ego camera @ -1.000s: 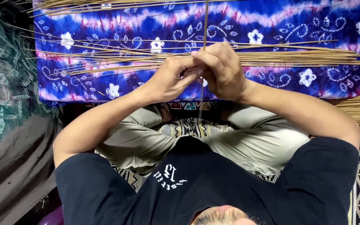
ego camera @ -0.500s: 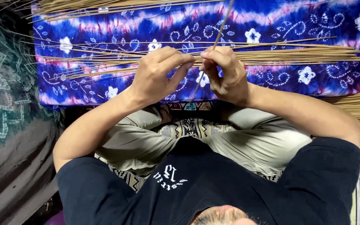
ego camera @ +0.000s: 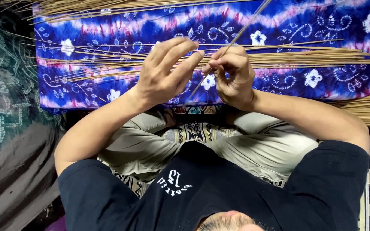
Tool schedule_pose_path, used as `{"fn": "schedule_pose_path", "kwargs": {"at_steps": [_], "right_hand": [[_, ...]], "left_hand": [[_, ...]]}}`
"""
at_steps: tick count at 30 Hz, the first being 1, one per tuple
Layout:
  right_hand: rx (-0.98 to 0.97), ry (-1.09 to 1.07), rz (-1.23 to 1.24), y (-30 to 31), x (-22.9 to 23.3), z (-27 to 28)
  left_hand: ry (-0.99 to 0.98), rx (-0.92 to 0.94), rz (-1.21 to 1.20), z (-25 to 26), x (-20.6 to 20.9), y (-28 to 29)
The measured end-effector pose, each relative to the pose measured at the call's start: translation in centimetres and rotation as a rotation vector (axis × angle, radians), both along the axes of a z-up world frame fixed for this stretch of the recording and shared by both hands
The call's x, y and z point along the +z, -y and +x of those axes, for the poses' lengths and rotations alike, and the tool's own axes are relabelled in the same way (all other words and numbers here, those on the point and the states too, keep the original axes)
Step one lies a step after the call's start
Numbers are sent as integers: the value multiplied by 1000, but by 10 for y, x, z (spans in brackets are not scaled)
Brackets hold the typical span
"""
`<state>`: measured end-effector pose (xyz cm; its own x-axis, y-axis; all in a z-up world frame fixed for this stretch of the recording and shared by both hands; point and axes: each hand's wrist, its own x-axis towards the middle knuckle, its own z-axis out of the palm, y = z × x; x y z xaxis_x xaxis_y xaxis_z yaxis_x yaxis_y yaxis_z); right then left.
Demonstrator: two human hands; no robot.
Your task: A person is sitting on the floor, meticulously sorting and aligning a large quantity of thin wooden sticks on a patterned cloth.
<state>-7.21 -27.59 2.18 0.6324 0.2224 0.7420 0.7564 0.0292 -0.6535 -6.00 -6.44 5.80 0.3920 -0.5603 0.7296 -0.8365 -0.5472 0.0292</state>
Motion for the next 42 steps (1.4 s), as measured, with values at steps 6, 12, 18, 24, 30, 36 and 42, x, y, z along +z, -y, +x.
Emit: {"fn": "schedule_pose_path", "kwargs": {"at_steps": [6, 12, 18, 24, 30, 36, 42], "right_hand": [[-148, 217, -214, 9, -14, 4], [-183, 314, -238, 11, -7, -2], [-112, 407, -282, 15, -4, 0], [-116, 364, -348, 23, -6, 1], [-163, 297, -493, 27, 0, 13], [-242, 220, -744, 54, -24, 37], [-195, 33, -1014, 96, -63, 71]], "left_hand": [[786, 329, 391, -1, 13, -11], [886, 403, 378, -5, 30, -12], [966, 399, 445, -19, 30, -21], [685, 364, 460, -13, 29, -17], [416, 295, 381, 4, 25, -23], [34, 262, 357, 37, -35, -29], [-455, 10, 404, 71, -129, -18]]}}
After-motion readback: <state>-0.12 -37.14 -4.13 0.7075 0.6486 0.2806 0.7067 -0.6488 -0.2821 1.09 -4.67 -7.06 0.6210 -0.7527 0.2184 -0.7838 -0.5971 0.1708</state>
